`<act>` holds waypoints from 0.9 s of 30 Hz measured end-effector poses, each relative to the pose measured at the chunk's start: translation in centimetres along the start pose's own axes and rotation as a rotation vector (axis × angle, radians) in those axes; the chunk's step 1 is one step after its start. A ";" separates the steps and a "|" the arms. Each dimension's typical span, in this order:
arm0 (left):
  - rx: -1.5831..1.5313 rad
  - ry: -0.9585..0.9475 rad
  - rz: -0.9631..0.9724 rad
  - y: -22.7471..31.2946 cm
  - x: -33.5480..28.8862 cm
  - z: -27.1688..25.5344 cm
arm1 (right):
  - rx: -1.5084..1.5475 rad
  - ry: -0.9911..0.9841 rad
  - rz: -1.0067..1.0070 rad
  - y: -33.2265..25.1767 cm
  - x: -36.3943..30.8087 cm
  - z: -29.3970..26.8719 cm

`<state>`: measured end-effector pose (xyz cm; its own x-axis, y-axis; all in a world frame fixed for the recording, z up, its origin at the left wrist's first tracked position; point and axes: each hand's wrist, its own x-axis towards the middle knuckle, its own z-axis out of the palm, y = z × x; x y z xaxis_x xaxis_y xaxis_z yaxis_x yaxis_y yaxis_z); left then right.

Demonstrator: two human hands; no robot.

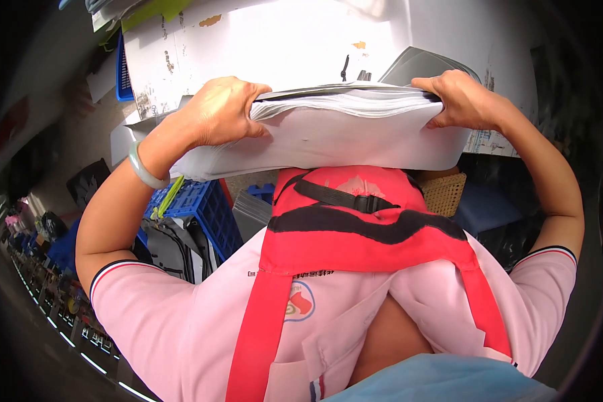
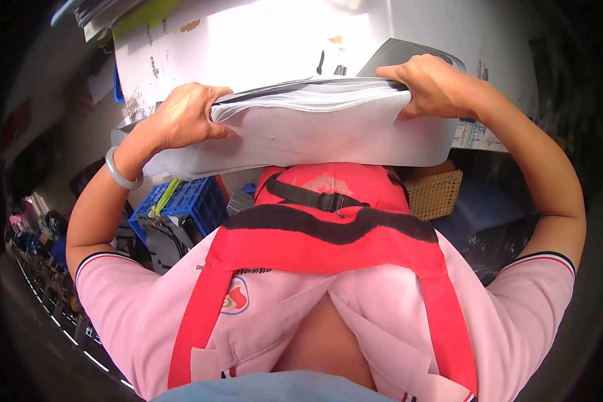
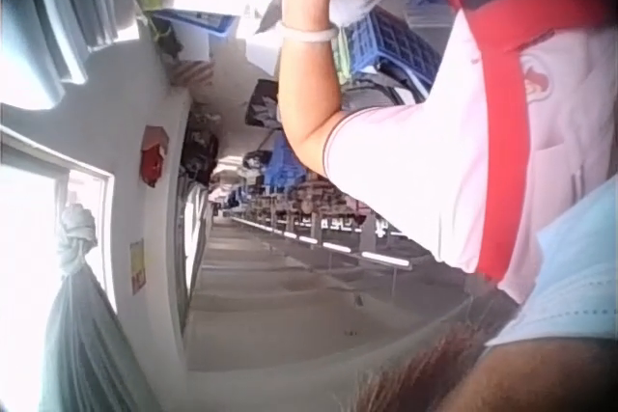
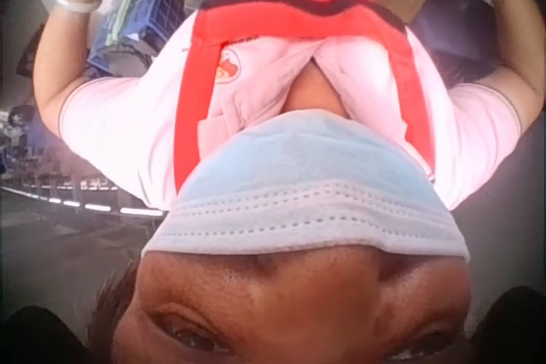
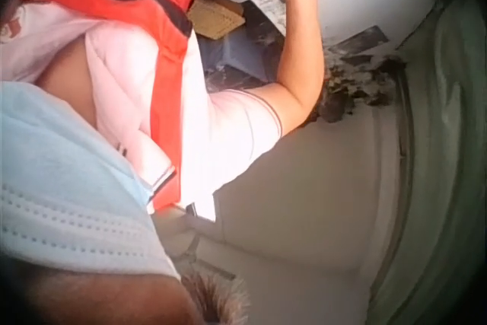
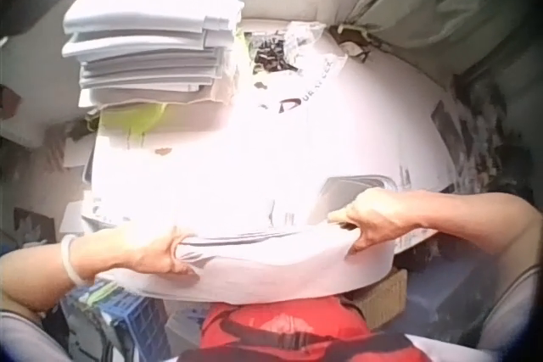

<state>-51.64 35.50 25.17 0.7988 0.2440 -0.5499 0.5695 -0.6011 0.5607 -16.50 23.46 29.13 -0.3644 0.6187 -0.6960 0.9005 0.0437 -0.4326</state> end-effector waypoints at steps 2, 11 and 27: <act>0.012 -0.004 0.028 1.8 -2.2 -1.1 | -0.051 -0.049 -0.027 -1.2 -1.9 -0.4; 0.317 0.088 -0.347 9.9 -8.5 -9.4 | -0.054 0.189 -0.145 -3.9 -7.4 -7.6; 0.256 0.944 -0.329 -3.9 -3.0 24.9 | -0.972 0.533 -0.405 -3.2 6.5 15.5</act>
<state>-61.07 18.10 9.23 0.5002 0.8576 0.1196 0.8175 -0.5133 0.2613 -25.38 15.18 17.12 -0.7275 0.6618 -0.1810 0.6284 0.7486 0.2116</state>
